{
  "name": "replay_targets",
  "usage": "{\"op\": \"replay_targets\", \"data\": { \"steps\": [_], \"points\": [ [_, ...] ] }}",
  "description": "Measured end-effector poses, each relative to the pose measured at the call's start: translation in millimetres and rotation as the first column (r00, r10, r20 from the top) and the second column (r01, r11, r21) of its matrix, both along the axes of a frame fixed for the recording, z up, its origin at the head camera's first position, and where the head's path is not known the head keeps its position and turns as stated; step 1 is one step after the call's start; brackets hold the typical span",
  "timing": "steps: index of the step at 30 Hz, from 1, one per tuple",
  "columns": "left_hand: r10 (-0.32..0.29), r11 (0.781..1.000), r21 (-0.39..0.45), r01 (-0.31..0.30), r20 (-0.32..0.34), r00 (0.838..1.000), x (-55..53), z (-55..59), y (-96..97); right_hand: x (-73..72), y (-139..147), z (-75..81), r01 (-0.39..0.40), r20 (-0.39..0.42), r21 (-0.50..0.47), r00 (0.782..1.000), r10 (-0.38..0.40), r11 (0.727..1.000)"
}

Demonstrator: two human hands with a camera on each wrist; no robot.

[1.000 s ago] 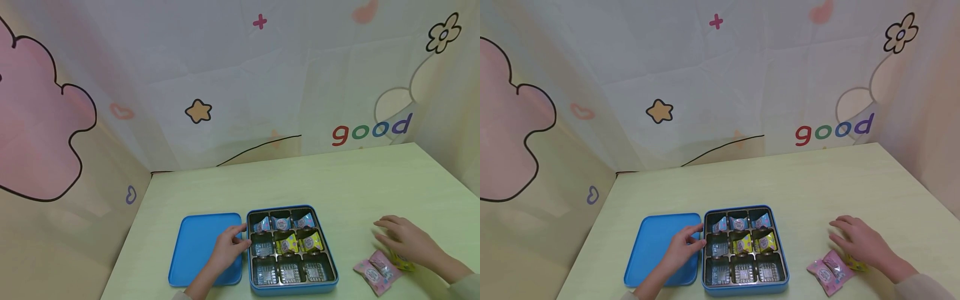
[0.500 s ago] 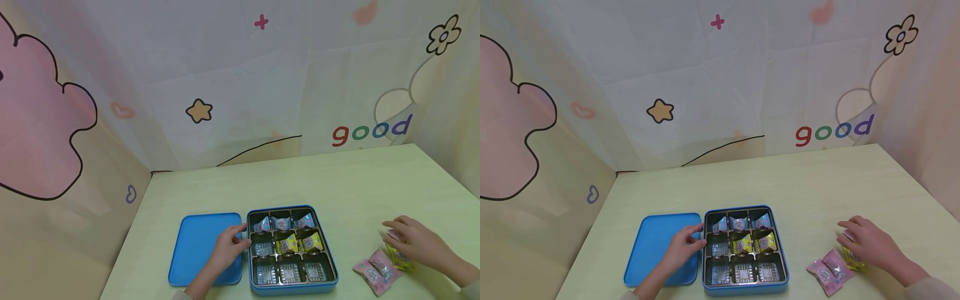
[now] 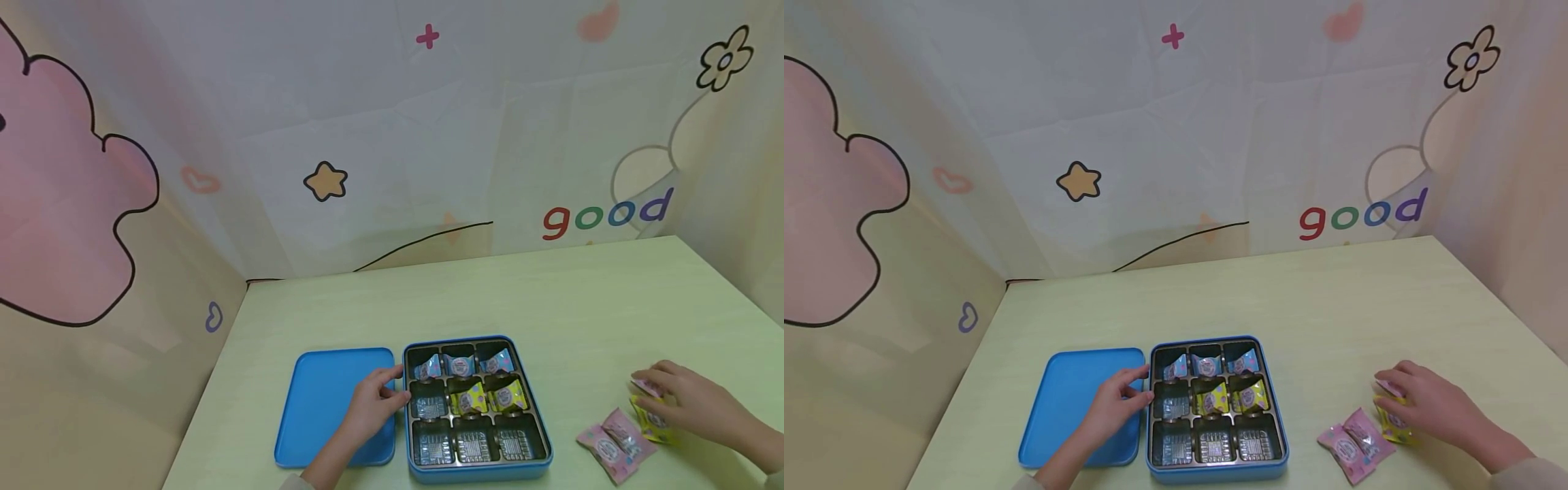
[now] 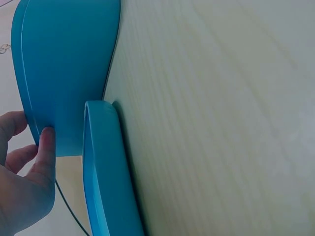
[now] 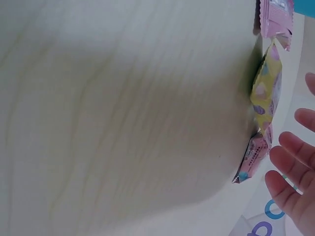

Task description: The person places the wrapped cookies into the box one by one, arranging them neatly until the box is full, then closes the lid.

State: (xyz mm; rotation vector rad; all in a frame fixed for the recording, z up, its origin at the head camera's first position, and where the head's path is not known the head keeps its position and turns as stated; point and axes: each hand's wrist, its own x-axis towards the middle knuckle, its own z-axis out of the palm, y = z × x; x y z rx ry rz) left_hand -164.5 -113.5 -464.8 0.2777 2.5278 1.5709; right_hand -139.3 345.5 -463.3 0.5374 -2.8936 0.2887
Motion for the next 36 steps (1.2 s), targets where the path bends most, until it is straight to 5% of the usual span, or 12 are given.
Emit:
{"op": "replay_targets", "data": {
  "steps": [12,19,23,29,36],
  "points": [
    [-0.005,1.000,-0.009,0.005,-0.006,1.000,-1.8,-3.2,-0.3,-2.9,13,-2.8,-0.105,0.031,0.049,0.994,0.104,0.993],
    [0.001,1.000,0.014,-0.001,0.001,1.000,-1.5,-3.3,-0.4,-1.8,19,-6.6,-0.191,-0.094,0.072,0.976,0.197,0.979],
    [0.000,1.000,0.003,0.000,-0.006,1.000,-1.7,-4.0,-0.5,1.9,22,-14.0,-0.172,-0.139,0.095,0.973,0.184,0.980],
    [-0.002,1.000,-0.009,0.002,-0.013,1.000,-0.7,-1.7,-0.4,4.6,21,-22.9,-0.110,-0.078,0.113,0.990,0.119,0.987],
    [-0.004,1.000,-0.014,0.003,-0.004,1.000,-1.1,-2.9,-0.8,3.2,20,-32.1,-0.194,-0.233,0.105,0.949,0.213,0.975]
  ]
}}
